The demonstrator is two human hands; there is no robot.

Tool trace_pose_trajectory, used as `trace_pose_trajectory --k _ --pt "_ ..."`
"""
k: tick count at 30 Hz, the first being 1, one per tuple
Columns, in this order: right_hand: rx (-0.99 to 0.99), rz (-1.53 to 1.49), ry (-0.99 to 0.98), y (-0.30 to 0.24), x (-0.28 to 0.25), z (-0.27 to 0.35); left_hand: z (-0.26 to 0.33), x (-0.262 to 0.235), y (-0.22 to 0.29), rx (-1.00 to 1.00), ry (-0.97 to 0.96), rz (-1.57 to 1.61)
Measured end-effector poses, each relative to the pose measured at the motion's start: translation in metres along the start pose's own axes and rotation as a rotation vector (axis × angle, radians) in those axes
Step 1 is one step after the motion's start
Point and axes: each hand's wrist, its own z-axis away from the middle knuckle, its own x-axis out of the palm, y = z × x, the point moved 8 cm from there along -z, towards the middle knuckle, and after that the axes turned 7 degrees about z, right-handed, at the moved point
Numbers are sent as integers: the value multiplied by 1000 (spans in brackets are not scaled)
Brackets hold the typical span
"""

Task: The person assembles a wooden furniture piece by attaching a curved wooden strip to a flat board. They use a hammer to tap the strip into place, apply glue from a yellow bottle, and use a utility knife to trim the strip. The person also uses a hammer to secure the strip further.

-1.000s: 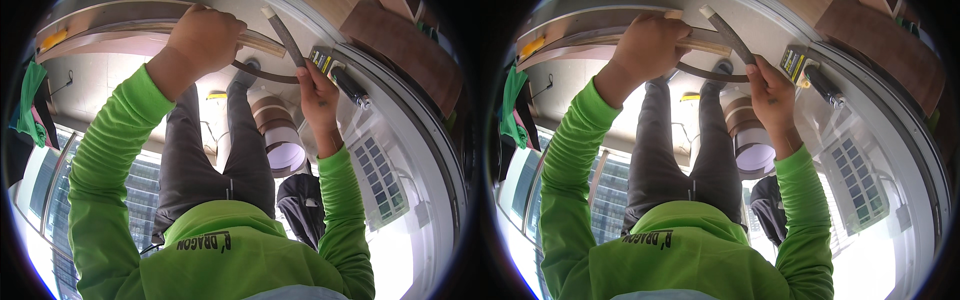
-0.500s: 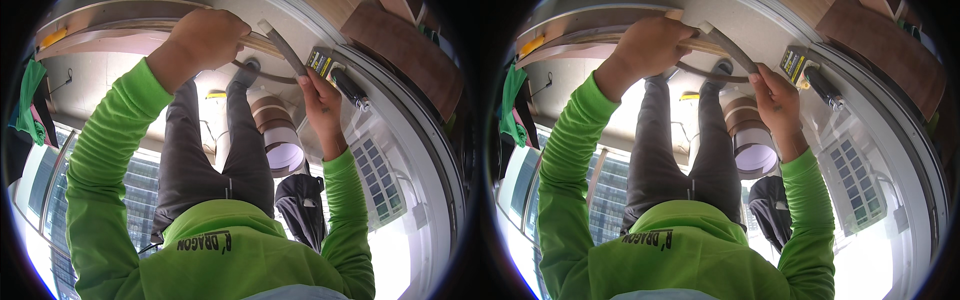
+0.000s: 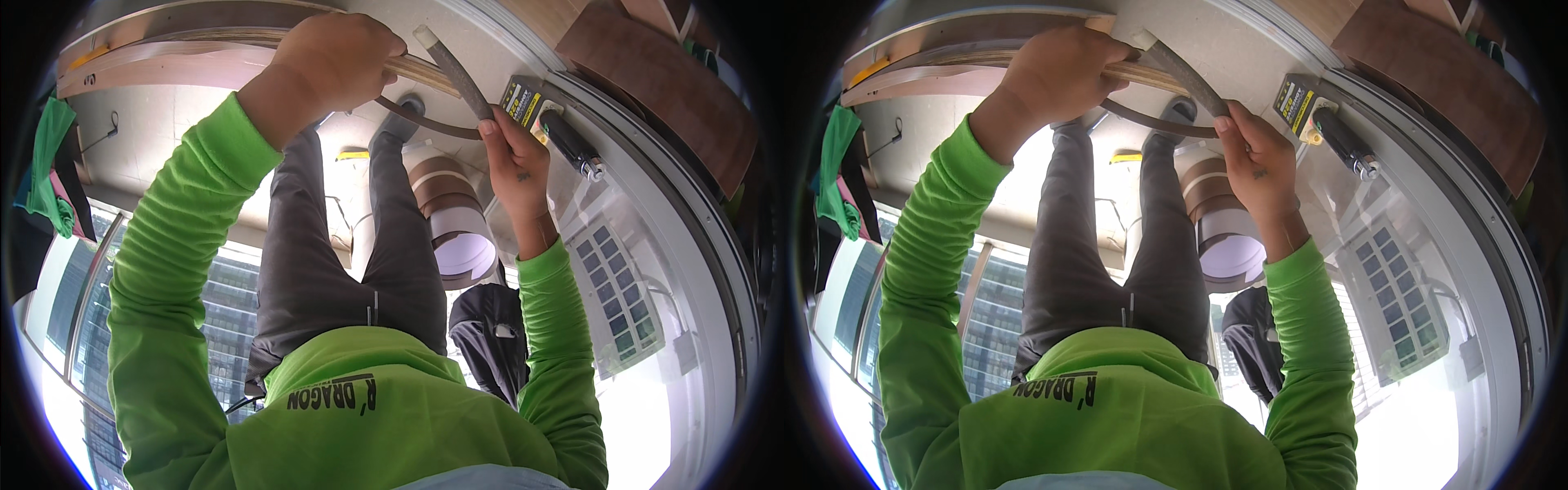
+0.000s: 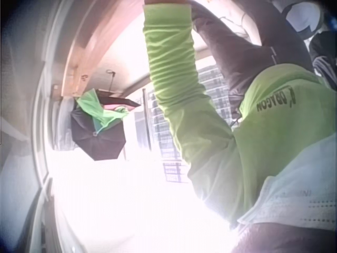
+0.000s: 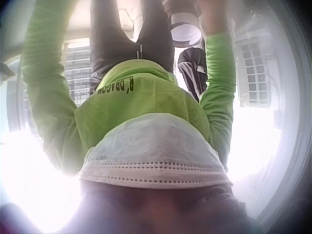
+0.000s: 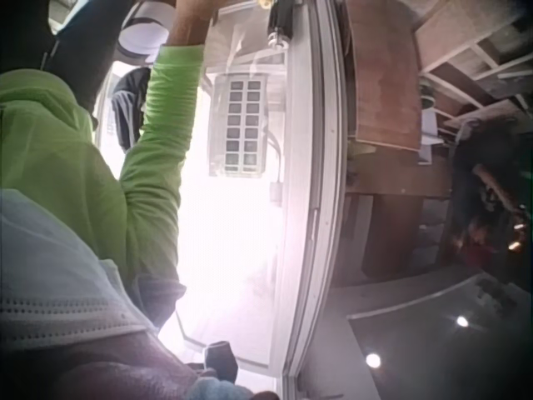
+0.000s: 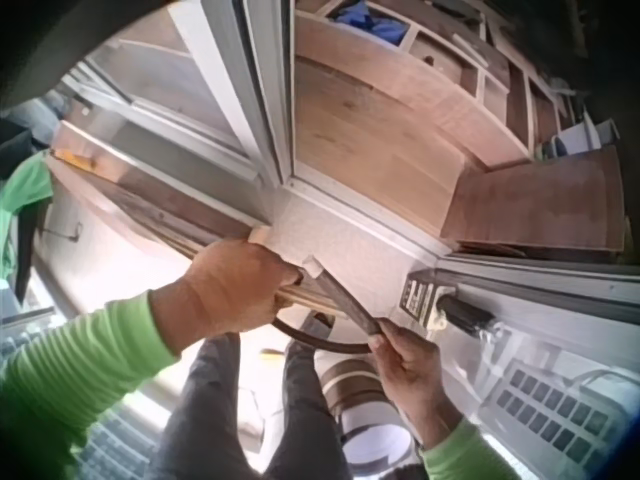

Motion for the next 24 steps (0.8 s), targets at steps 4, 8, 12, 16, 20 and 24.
trace_pose_trajectory --k 4,8,12,16,20,24 --pt "36 27 -21 6 -8 30 6 2 0 0 -14 11" --pt "-70 32 28 -10 -1 8 3 -3 0 -41 -29 -10" --pt "-8 -23 9 -7 1 7 4 -4 -6 -49 -38 6" --pt "67 8 -19 4 -5 23 8 -3 -4 7 17 3" --pt "-13 -46 46 -11 4 -2 3 -2 -5 -3 -12 -3" --pt "31 -39 45 -9 3 8 4 -3 -6 20 -1 -3"
